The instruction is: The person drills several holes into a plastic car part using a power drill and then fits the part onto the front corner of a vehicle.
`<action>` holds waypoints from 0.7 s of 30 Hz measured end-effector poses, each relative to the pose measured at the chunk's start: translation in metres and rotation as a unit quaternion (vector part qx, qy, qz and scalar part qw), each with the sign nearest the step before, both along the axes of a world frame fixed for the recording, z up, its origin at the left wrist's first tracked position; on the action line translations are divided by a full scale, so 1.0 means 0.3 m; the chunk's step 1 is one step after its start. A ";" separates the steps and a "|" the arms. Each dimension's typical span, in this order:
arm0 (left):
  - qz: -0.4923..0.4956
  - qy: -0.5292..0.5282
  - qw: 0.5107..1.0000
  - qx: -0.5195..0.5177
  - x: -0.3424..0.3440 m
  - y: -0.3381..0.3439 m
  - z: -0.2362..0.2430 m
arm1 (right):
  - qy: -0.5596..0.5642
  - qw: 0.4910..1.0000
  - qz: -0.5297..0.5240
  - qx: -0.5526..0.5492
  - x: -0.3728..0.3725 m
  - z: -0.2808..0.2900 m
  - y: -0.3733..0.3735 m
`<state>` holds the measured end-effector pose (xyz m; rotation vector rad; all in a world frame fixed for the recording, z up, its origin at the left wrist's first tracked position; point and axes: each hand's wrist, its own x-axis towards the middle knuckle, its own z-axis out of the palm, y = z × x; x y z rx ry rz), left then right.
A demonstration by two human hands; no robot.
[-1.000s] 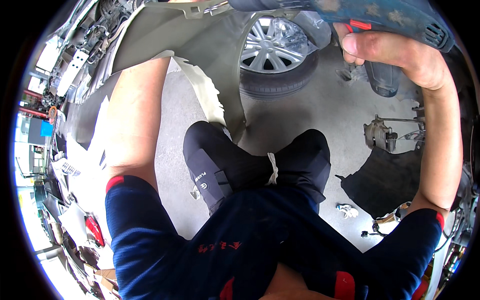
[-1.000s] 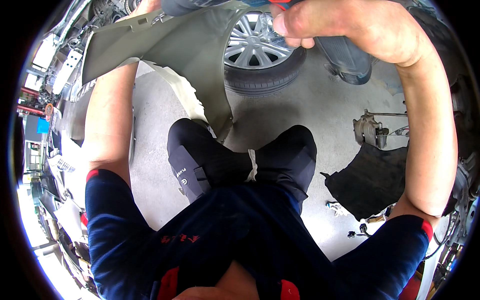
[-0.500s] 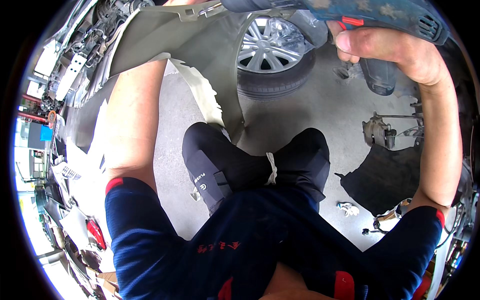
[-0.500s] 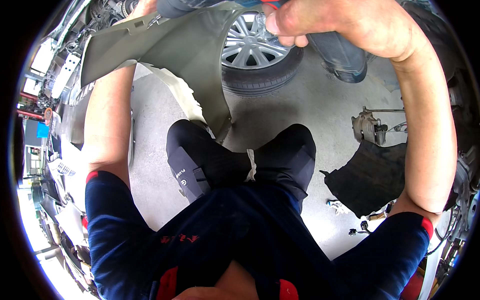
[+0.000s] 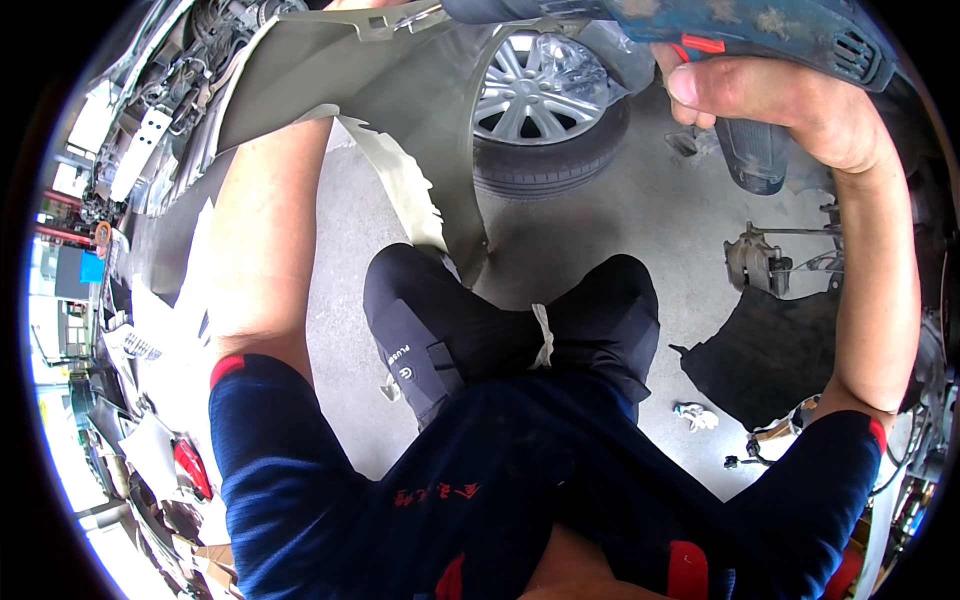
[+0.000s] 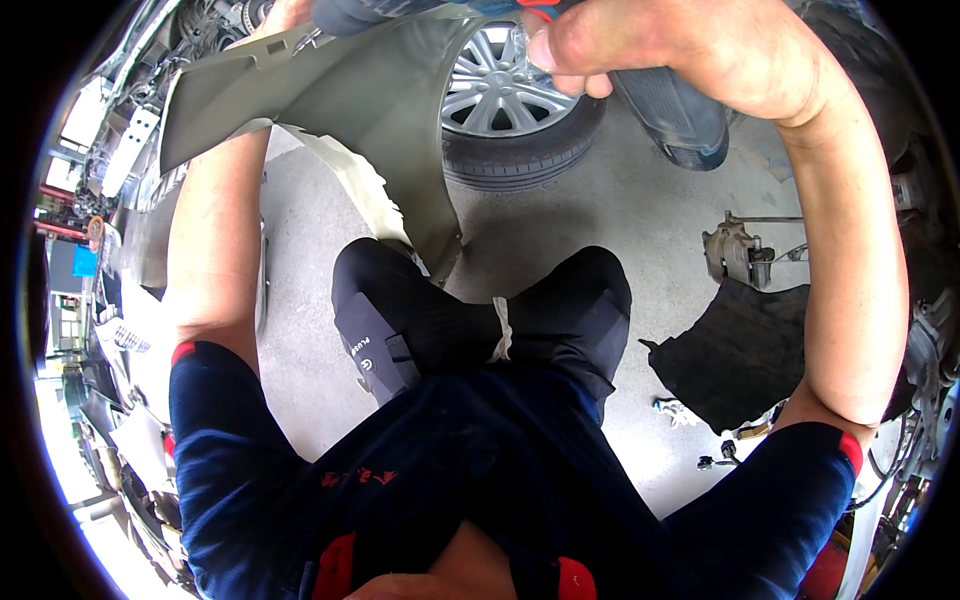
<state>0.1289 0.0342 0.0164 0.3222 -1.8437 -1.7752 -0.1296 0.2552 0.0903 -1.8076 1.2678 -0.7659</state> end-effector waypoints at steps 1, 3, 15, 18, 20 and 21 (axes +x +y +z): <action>0.009 -0.004 1.000 0.026 0.005 0.009 0.006 | -0.004 1.000 0.010 -0.003 0.004 0.003 0.000; 0.011 -0.005 0.999 0.053 0.016 0.023 0.014 | 0.001 1.000 0.013 -0.009 0.015 0.009 0.004; -0.017 -0.017 0.998 0.055 0.021 -0.033 0.014 | 0.040 0.999 0.017 0.029 0.013 0.022 -0.024; -0.043 -0.009 0.998 0.050 0.039 -0.094 -0.009 | 0.182 0.981 -0.062 -0.034 -0.065 -0.092 -0.072; -0.077 0.033 0.994 -0.066 0.033 -0.109 -0.028 | 0.337 0.926 -0.158 -0.059 -0.151 -0.197 -0.080; -0.068 0.031 0.994 -0.081 0.067 -0.049 0.011 | 0.364 0.916 -0.164 -0.019 -0.187 -0.223 -0.088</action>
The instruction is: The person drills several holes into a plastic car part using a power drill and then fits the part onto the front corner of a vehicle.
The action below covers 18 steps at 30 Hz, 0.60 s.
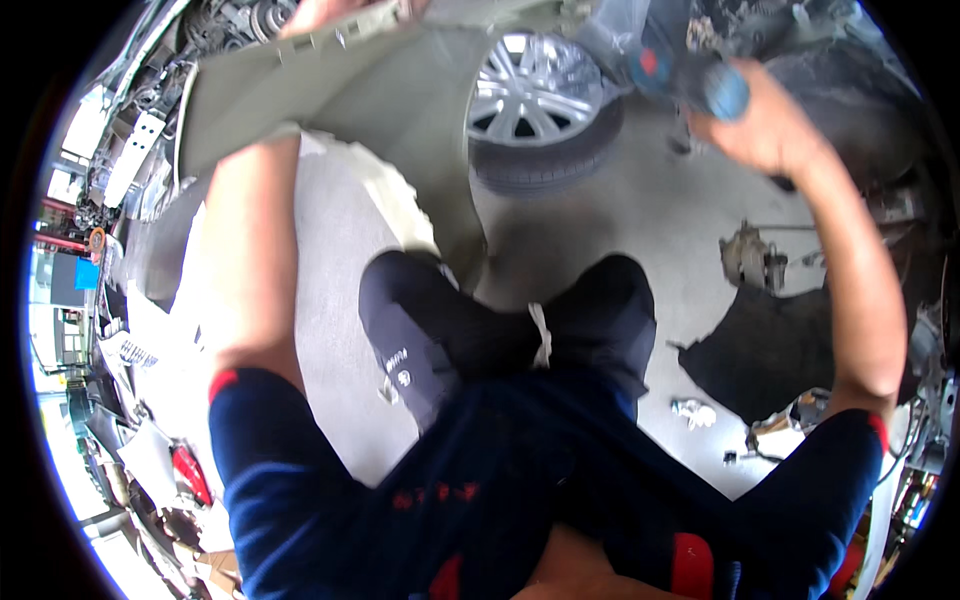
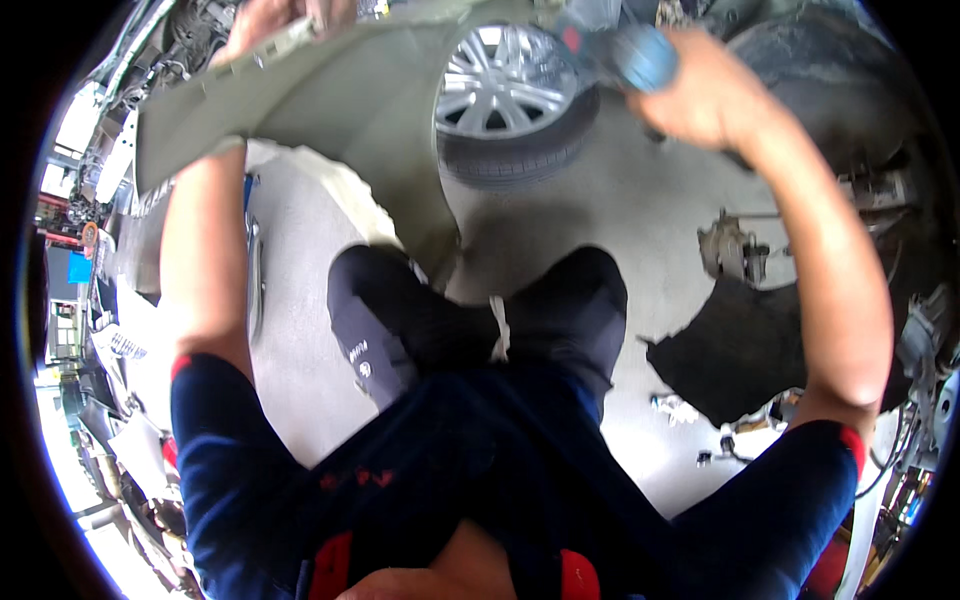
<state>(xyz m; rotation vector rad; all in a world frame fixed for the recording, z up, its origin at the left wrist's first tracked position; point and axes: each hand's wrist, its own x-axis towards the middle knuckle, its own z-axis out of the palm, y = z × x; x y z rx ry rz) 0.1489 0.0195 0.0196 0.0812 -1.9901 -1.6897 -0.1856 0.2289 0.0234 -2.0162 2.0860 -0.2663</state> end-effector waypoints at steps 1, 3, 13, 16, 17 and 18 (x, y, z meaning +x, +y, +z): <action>0.020 -0.004 0.999 0.040 0.002 0.026 -0.004 | -0.075 0.992 0.091 -0.045 -0.049 -0.057 0.016; 0.024 -0.003 1.000 -0.013 0.009 -0.027 -0.017 | -0.221 0.969 0.068 0.083 -0.028 -0.039 0.083; 0.012 0.014 0.974 -0.225 0.052 0.070 0.013 | -0.390 0.903 0.175 -0.034 0.097 0.015 0.092; 0.029 0.015 0.975 -0.222 -0.010 0.065 0.014 | -0.286 0.934 0.201 -0.077 0.132 0.081 0.082; 0.009 0.016 0.964 -0.265 0.013 0.021 0.004 | -0.311 0.918 0.229 -0.092 0.151 0.073 0.059; 0.019 0.010 0.963 -0.268 0.032 0.014 -0.011 | -0.312 0.910 0.251 -0.108 0.167 0.074 0.043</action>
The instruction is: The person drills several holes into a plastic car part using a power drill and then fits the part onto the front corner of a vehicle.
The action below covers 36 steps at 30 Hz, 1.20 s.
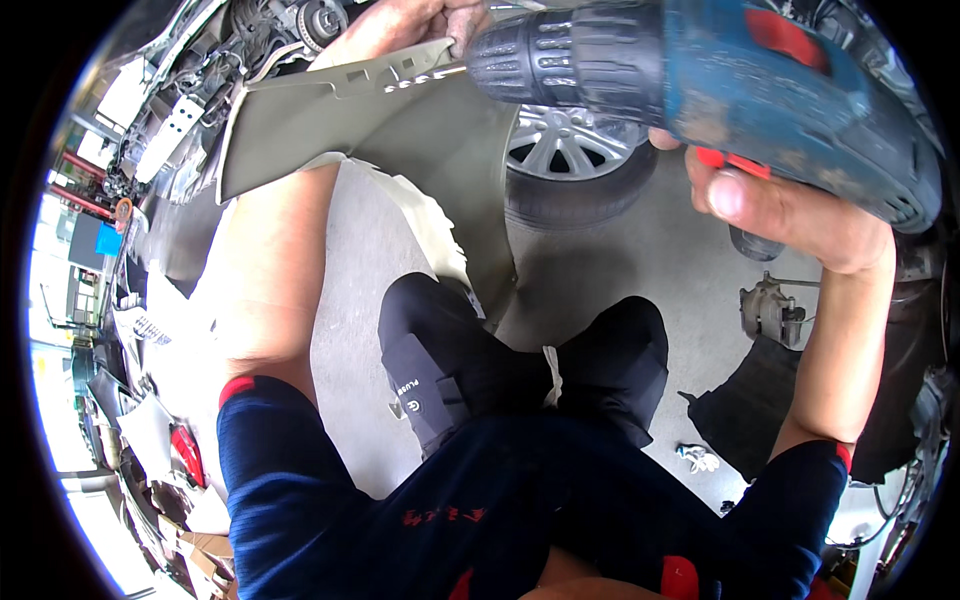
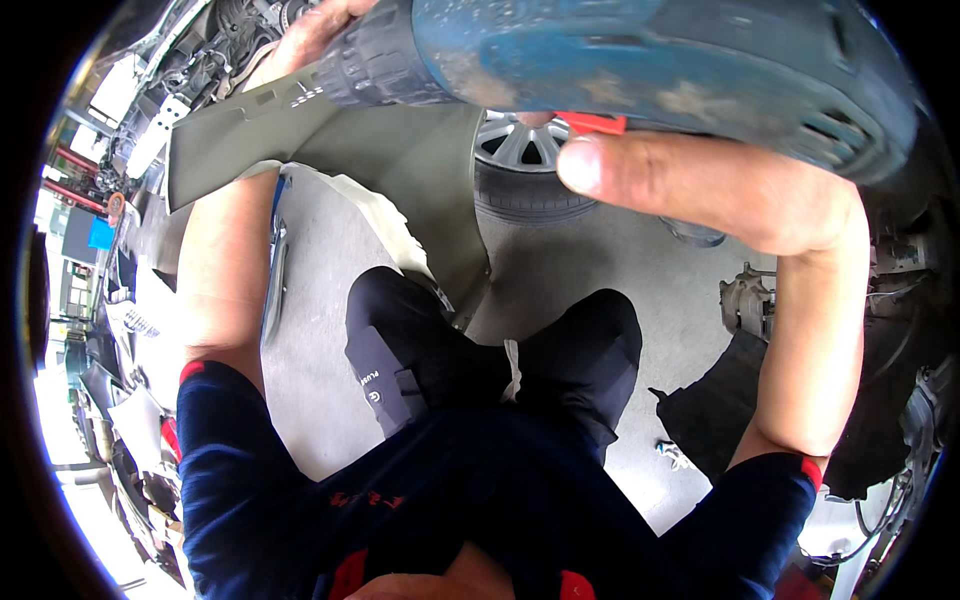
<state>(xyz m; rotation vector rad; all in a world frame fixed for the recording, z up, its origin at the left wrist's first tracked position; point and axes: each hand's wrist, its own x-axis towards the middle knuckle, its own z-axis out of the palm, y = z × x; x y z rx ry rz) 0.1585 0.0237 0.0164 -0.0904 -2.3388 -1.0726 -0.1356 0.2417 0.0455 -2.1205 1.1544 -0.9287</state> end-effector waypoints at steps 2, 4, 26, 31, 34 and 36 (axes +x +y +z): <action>0.008 -0.045 0.951 0.307 -0.059 0.014 0.017 | 0.007 0.999 -0.011 -0.051 0.008 0.045 0.027; 0.088 -0.066 0.906 0.409 -0.046 0.047 0.030 | -0.006 0.999 0.004 -0.043 0.007 0.059 0.015; 0.028 0.269 0.949 0.160 0.319 0.253 -0.328 | 0.212 0.937 -0.056 -0.272 0.024 0.107 0.098; 0.502 0.182 0.825 -0.184 0.166 0.349 -0.204 | 0.219 0.921 -0.055 -0.317 0.071 0.146 0.103; 0.529 0.233 0.796 -0.180 0.095 0.322 -0.184 | 0.277 0.908 -0.059 -0.310 0.043 0.170 0.105; 0.522 0.236 0.795 -0.197 0.096 0.316 -0.173 | 0.327 0.889 -0.044 -0.318 0.020 0.175 0.095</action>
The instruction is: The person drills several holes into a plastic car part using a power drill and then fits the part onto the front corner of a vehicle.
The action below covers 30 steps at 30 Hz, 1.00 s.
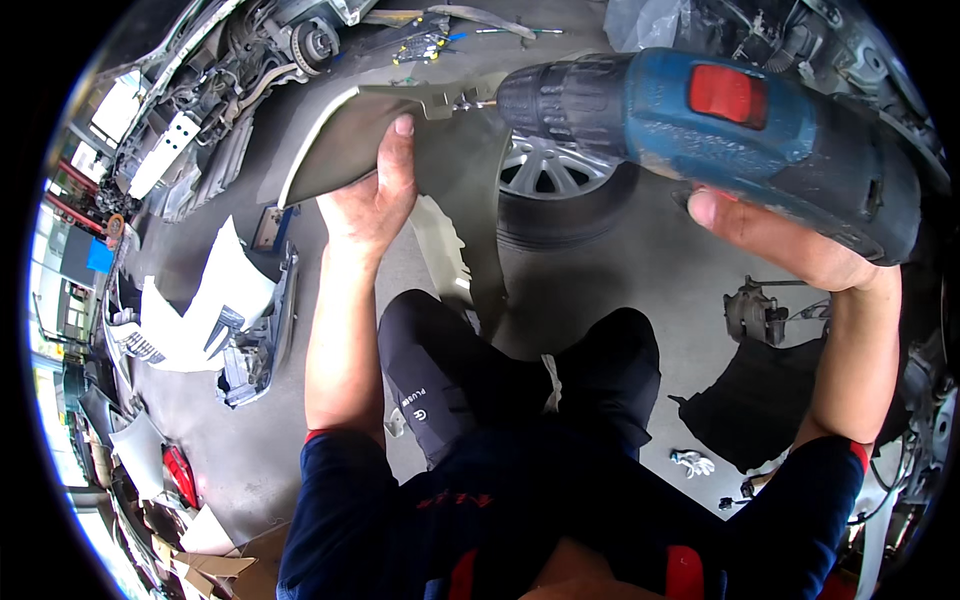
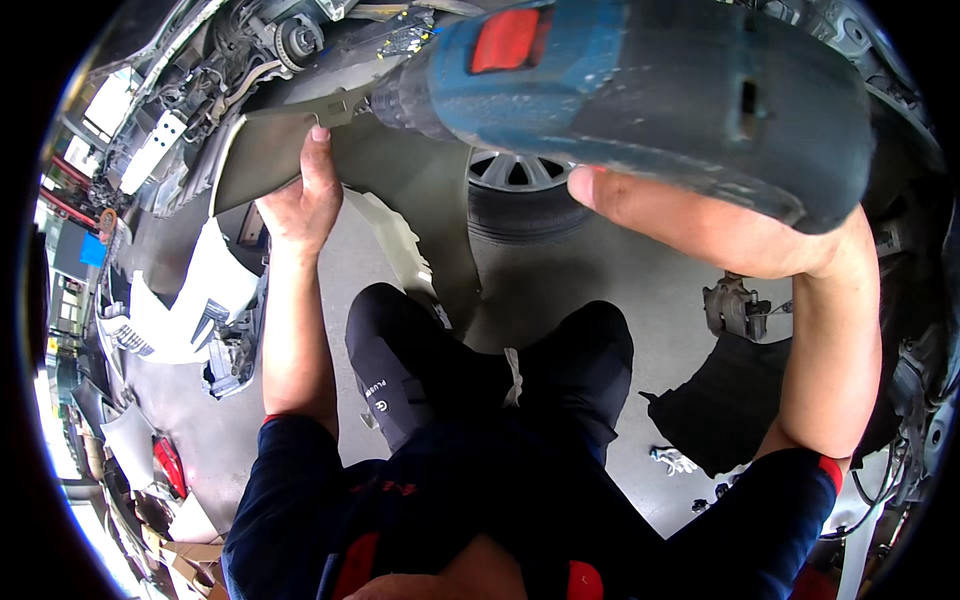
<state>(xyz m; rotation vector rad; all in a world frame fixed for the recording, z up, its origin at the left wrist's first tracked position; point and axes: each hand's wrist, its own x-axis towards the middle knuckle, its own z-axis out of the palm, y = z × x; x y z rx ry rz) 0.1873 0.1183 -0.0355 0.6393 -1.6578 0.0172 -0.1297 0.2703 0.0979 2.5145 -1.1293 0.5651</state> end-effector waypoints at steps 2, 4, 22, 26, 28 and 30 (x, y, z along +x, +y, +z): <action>0.021 -0.044 0.998 -0.034 0.003 0.011 0.006 | -0.027 0.999 -0.030 0.024 0.008 -0.001 0.023; 0.007 -0.033 0.998 -0.054 -0.013 0.016 0.016 | -0.102 0.985 -0.088 0.105 0.028 -0.002 0.046; 0.002 0.009 0.999 -0.032 -0.038 0.017 -0.052 | -0.126 0.973 -0.062 0.185 0.009 0.026 0.039; -0.026 0.015 0.999 -0.027 -0.039 0.026 -0.043 | -0.121 0.976 -0.059 0.173 0.000 0.020 0.039; 0.023 0.002 0.999 -0.035 -0.040 0.024 -0.049 | -0.119 0.977 -0.058 0.168 0.000 0.018 0.034; 0.023 0.005 0.999 -0.028 -0.046 0.027 -0.045 | -0.119 0.978 -0.057 0.164 -0.002 0.016 0.032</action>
